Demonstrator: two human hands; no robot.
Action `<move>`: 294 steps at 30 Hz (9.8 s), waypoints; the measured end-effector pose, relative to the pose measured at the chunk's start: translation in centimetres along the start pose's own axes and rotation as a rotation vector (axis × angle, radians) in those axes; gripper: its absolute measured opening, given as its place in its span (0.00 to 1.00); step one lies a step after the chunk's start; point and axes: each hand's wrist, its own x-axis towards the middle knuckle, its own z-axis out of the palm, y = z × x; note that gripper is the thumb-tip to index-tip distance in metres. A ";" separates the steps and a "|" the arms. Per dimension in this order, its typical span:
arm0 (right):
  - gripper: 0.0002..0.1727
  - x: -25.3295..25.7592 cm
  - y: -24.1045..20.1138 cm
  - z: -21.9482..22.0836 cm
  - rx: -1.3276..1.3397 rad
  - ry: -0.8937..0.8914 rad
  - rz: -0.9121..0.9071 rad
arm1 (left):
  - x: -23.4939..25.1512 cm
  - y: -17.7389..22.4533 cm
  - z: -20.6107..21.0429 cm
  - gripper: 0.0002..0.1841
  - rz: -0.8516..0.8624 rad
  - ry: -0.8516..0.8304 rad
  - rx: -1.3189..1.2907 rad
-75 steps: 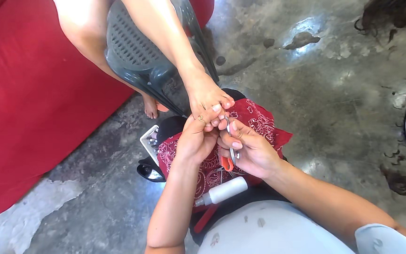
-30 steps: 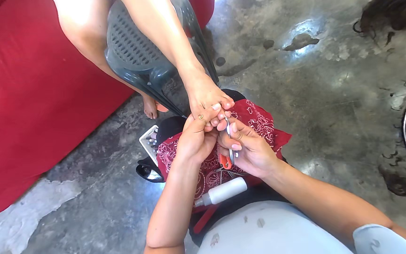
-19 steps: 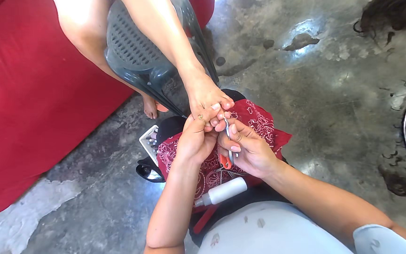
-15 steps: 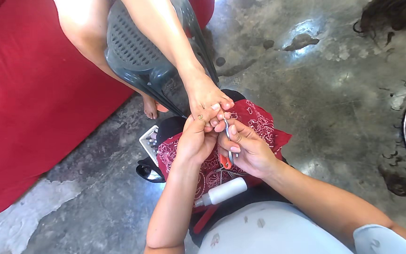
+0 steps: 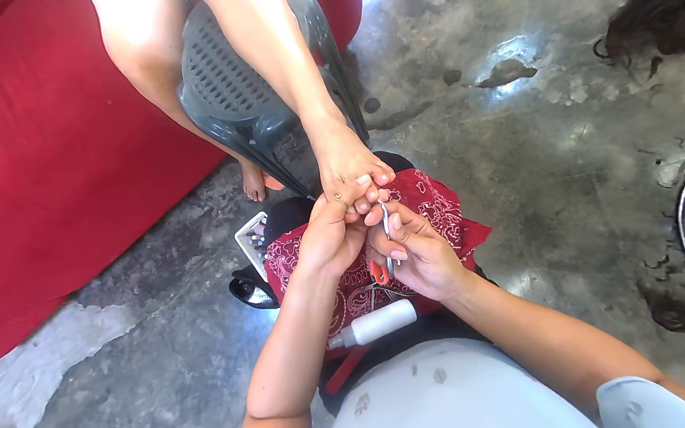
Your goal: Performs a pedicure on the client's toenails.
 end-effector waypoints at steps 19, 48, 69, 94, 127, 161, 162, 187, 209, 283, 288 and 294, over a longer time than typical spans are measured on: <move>0.22 0.6 -1.3 0.4 -0.094 -0.398 0.050 | -0.1 0.5 -2.2 0.09 -0.067 -0.088 0.011; 0.13 4.5 -7.7 -2.9 -0.804 -0.427 0.182 | 0.0 1.5 -4.0 0.09 -0.160 -0.208 -0.015; 0.17 2.9 -7.4 -2.7 -0.528 -0.298 0.313 | -0.1 1.4 -3.9 0.10 -0.142 -0.181 -0.014; 0.16 6.3 -10.1 -1.1 -0.847 -0.377 0.486 | 0.3 1.5 -3.9 0.08 -0.174 -0.143 -0.026; 0.16 6.0 -9.2 -2.6 -0.726 -0.437 0.370 | -0.1 1.4 -3.8 0.09 -0.158 -0.134 -0.040; 0.14 6.0 -9.0 -2.9 -0.708 -0.468 0.327 | 0.6 1.8 -3.6 0.10 -0.203 -0.158 -0.020; 0.14 6.0 -8.9 -3.0 -0.675 -0.456 0.353 | 0.3 1.7 -3.5 0.09 -0.187 -0.141 -0.027; 0.13 4.7 -7.2 -2.1 -1.592 -0.589 -0.544 | 0.2 1.6 -3.4 0.09 -0.180 -0.107 -0.027; 0.13 4.0 -6.0 -2.7 -1.038 -0.406 -0.128 | -0.2 1.3 -3.5 0.10 -0.128 -0.110 0.050; 0.17 -0.4 0.9 -0.4 0.047 0.033 0.150 | -0.1 1.0 -2.9 0.07 -0.132 -0.128 -0.050; 0.16 -0.1 0.8 0.0 0.063 0.047 0.117 | -0.1 0.9 -2.8 0.07 -0.126 -0.145 -0.077; 0.16 0.1 0.8 0.2 0.071 0.057 0.099 | -0.1 0.8 -2.6 0.06 -0.119 -0.152 -0.075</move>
